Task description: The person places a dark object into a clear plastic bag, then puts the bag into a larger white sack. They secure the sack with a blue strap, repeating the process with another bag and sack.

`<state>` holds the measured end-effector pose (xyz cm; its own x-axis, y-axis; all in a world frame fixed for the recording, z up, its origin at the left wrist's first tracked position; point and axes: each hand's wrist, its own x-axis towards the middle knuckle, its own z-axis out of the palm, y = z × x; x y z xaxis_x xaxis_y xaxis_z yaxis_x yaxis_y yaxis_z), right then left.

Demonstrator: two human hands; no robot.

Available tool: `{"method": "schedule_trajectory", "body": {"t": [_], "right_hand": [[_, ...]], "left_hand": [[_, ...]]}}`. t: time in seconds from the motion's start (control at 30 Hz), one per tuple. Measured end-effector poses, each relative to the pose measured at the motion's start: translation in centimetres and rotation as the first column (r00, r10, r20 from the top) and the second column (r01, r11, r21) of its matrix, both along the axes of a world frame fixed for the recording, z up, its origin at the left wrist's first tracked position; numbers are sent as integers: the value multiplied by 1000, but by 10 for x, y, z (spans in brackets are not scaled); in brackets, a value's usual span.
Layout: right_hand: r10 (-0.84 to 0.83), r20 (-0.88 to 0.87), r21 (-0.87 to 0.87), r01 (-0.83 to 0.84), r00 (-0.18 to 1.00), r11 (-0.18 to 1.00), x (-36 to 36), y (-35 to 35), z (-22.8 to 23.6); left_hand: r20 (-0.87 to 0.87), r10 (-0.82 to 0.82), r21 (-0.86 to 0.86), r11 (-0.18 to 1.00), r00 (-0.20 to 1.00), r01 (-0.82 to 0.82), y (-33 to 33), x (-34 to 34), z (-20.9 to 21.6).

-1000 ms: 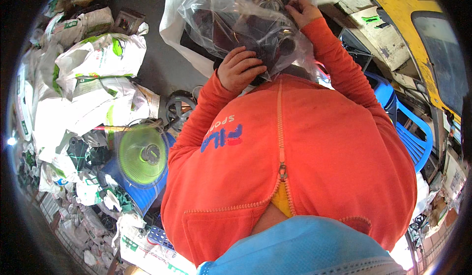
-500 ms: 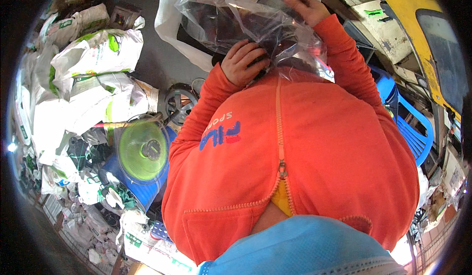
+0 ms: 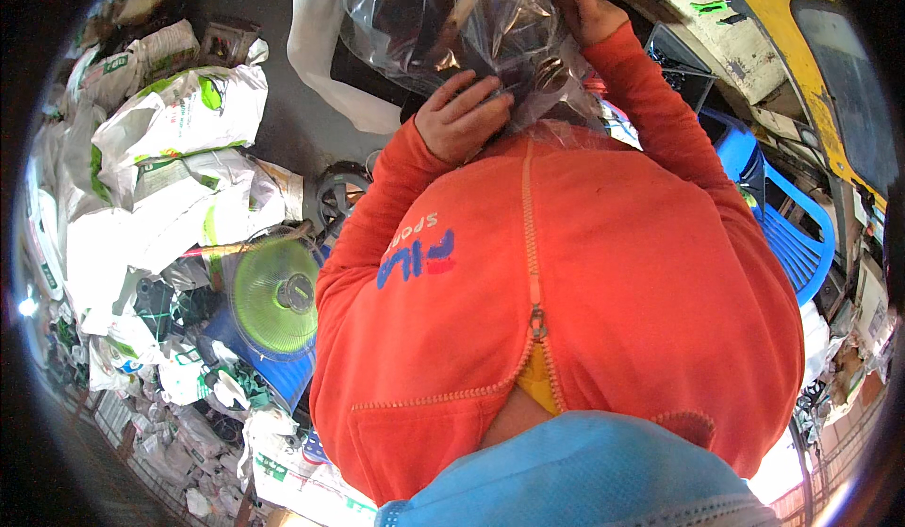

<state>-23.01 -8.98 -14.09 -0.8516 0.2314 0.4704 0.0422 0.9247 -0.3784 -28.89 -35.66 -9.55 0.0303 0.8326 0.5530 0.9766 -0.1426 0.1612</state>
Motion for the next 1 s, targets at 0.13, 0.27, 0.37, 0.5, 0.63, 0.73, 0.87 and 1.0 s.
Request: {"method": "schedule_trajectory", "body": {"t": [0.13,0.27,0.37,0.5,0.63,0.73,0.87,1.0], "right_hand": [[64,-76,-31,-66,995,997,25,10,5],[76,-66,34,-74,995,997,39,8,0],[87,-15,99,-85,996,991,37,3,0],[143,23,365,-142,989,920,29,-3,11],[81,-14,391,-69,997,918,10,-7,16],[111,77,291,-129,991,948,2,-1,16],[309,126,26,-314,943,949,16,18,23],[352,407,28,-397,843,917,40,29,30]], "left_hand": [[-64,-180,-79,981,981,175,2,3,3],[-23,-238,-231,946,971,227,9,0,0],[51,-212,-245,945,976,218,7,-2,-2],[213,-171,-175,962,962,210,-2,0,-1],[287,94,-39,996,953,-86,6,11,-3],[278,432,-32,897,858,-442,21,17,-6],[156,591,-77,806,791,-587,30,15,-5],[172,634,-58,770,754,-635,31,17,-5]]}}
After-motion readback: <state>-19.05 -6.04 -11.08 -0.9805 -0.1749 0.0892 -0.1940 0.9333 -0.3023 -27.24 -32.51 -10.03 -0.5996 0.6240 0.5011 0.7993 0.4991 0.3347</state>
